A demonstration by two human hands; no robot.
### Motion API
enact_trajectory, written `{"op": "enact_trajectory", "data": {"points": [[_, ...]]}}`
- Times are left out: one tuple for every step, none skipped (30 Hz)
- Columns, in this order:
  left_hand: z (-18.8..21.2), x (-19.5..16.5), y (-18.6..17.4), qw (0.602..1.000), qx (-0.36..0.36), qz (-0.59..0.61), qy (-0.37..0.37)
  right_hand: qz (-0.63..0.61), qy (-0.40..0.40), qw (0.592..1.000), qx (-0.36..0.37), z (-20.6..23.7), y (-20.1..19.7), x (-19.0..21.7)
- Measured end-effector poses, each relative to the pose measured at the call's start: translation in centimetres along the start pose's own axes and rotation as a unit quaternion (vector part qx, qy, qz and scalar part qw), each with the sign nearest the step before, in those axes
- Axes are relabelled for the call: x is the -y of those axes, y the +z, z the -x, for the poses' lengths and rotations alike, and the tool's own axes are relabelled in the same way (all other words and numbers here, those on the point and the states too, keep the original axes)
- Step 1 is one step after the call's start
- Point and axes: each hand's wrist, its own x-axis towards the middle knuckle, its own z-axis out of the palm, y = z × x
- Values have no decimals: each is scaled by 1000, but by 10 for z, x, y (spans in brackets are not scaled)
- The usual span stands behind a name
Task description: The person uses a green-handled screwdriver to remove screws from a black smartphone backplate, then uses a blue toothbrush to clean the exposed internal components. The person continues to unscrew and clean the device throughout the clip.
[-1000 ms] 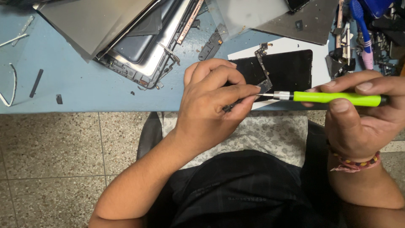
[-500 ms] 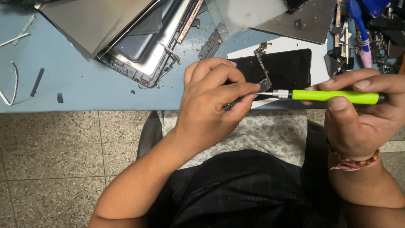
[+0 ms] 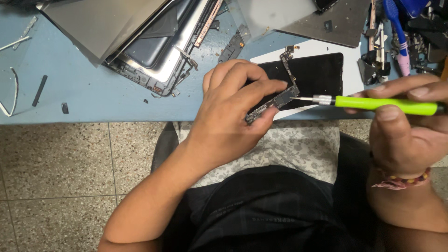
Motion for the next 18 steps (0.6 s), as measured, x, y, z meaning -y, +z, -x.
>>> {"op": "enact_trajectory", "data": {"points": [[0, 0, -2, 1000, 12, 0, 4, 8, 4, 1000, -2, 1, -2, 1], [0, 1, -4, 1000, 24, 0, 9, 14, 16, 1000, -6, 3, -3, 4], [0, 1, -6, 999, 36, 0, 13, 25, 23, 999, -5, 3, -5, 6], [0, 1, -7, 999, 45, -5, 19, 36, 30, 999, -5, 5, -6, 9], [0, 1, -8, 998, 54, -10, 26, 52, 32, 998, 0, 5, -7, 11], [0, 2, -8, 997, 63, -14, 32, 61, 36, 997, 2, 6, -8, 13], [0, 1, -8, 997, 65, -21, 43, 70, 39, 997, 4, 7, -8, 15], [0, 1, -7, 996, 67, -28, 53, 72, 42, 996, 3, 7, -9, 16], [0, 1, -6, 995, 68, -36, 62, 77, 45, 996, 4, 7, -9, 17], [0, 1, -5, 995, 64, -44, 66, 82, 47, 995, 4, 7, -9, 18], [0, 0, -3, 994, 60, -52, 70, 91, 49, 995, 5, 6, -8, 19], [0, 0, -2, 994, 55, -60, 73, 97, 48, 994, 9, 4, -8, 20], [1, -1, -1, 994, 49, -62, 76, 104, 47, 993, 14, 2, -8, 21], [1, -1, 1, 994, 42, -64, 79, 109, 42, 993, 22, -1, -7, 22], [1, -1, 1, 994, 36, -66, 83, 117, 35, 992, 35, -4, -7, 23], [1, 0, 1, 995, 37, -56, 77, 124, 27, 991, 47, -7, -5, 25], [1, 1, 1, 996, 38, -45, 71, 135, 16, 989, 64, -11, -4, 27], [1, 1, 0, 997, 39, -35, 64, 142, 10, 987, 75, -14, -2, 29]]}}
